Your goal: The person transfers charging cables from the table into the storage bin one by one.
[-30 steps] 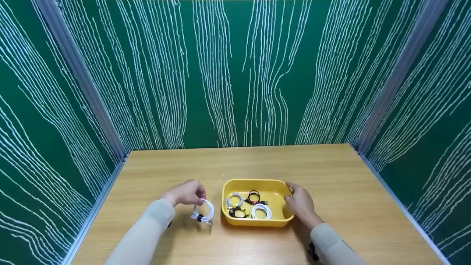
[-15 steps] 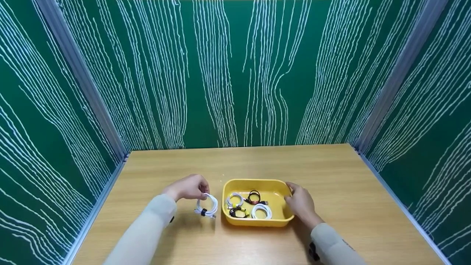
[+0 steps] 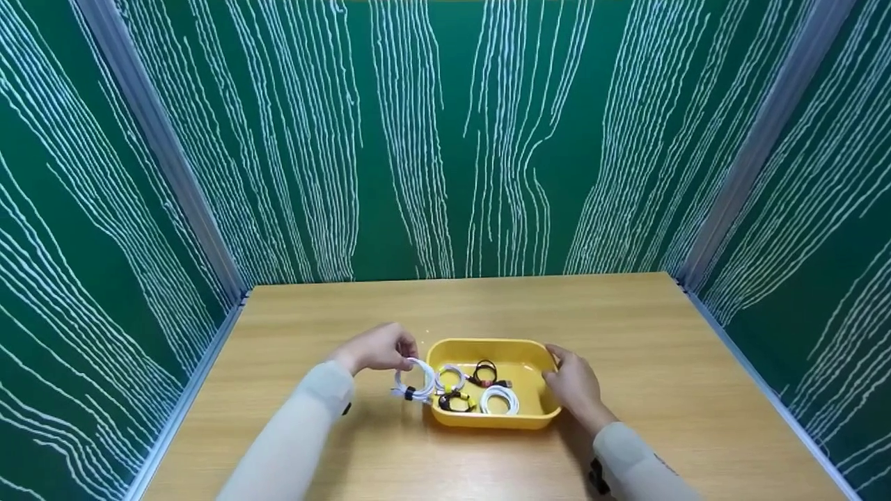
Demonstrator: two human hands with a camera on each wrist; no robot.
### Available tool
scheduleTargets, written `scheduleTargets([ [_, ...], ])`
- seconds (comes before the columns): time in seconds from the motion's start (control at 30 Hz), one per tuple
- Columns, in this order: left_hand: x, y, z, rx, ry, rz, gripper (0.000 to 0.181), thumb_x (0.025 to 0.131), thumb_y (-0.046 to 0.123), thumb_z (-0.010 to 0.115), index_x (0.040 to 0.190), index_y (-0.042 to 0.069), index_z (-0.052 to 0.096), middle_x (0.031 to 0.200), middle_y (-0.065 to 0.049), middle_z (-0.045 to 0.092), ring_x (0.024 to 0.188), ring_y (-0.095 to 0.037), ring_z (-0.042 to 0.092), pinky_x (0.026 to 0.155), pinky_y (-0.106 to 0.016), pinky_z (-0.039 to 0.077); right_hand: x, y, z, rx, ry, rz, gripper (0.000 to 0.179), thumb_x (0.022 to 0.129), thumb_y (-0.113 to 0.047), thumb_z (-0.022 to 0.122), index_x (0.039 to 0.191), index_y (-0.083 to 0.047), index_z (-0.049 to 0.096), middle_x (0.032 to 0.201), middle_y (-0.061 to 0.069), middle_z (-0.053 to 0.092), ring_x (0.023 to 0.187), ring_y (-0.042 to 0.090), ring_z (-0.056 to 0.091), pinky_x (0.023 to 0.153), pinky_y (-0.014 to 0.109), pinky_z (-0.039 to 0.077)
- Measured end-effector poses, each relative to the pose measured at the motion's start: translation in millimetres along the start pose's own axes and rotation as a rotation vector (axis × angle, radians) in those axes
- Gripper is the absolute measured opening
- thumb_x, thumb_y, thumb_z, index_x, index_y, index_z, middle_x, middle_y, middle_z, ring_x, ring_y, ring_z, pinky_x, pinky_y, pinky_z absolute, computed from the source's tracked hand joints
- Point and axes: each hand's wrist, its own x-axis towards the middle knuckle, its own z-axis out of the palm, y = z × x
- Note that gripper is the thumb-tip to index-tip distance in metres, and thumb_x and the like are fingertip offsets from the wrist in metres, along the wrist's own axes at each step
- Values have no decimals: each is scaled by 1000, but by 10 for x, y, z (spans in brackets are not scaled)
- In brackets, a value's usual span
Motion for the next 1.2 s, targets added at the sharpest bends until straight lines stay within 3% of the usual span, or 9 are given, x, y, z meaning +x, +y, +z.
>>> scheduleTargets([
  [0.13, 83, 59, 51, 2, -3, 26, 2, 96, 7, 79, 97, 9, 79, 87, 2, 71, 85, -16, 59, 86, -35, 57, 3, -9, -21, 11, -14, 7, 58, 90, -3, 72, 148, 2, 63, 94, 13, 73, 81, 24, 61, 67, 32, 46],
  [0.33, 183, 147, 108, 10, 4, 76, 5, 97, 8, 78, 101, 6, 80, 91, 0, 73, 87, -15, 61, 87, -35, 58, 4, -15, -50, 3, -23, -6, 59, 90, -3, 72, 148, 3, 63, 76, 6, 60, 68, 19, 52, 57, 30, 38],
  [0.5, 260, 204, 169, 4, 29, 119, 8, 96, 5, 77, 102, 1, 80, 91, -2, 75, 85, -13, 62, 85, -34, 59, 14, -27, -97, -3, -43, -29, 58, 93, -6, 73, 148, 4, 62, 66, 1, 49, 59, 15, 45, 53, 28, 34],
  [0.63, 315, 249, 218, 13, 66, 132, 7, 95, 6, 78, 101, 2, 81, 90, -4, 77, 82, -11, 62, 83, -33, 59, 17, -36, -138, -10, -39, -45, 55, 93, -8, 75, 146, 3, 64, 62, 0, 50, 59, 14, 45, 54, 28, 35],
  [0.9, 414, 305, 325, 1, 110, 102, 9, 98, 11, 79, 102, 5, 83, 93, -3, 80, 83, -12, 65, 85, -35, 62, 77, -42, -206, 33, -66, -58, 45, 95, -8, 73, 137, 7, 69, 75, 8, 63, 66, 17, 52, 58, 28, 41],
  [1.13, 476, 374, 459, -45, 151, 93, 9, 97, 9, 79, 103, 4, 84, 95, -3, 81, 84, -10, 65, 88, -34, 62, 128, -12, -231, 83, -107, -44, 35, 94, -2, 71, 128, 8, 72, 112, 22, 74, 86, 24, 61, 69, 32, 53],
  [1.2, 498, 397, 497, -67, 165, 94, 10, 97, 9, 79, 103, 3, 84, 94, -3, 81, 82, -9, 65, 86, -33, 62, 135, -1, -233, 103, -121, -35, 33, 95, 0, 71, 127, 8, 71, 112, 23, 74, 86, 25, 61, 69, 32, 54],
])
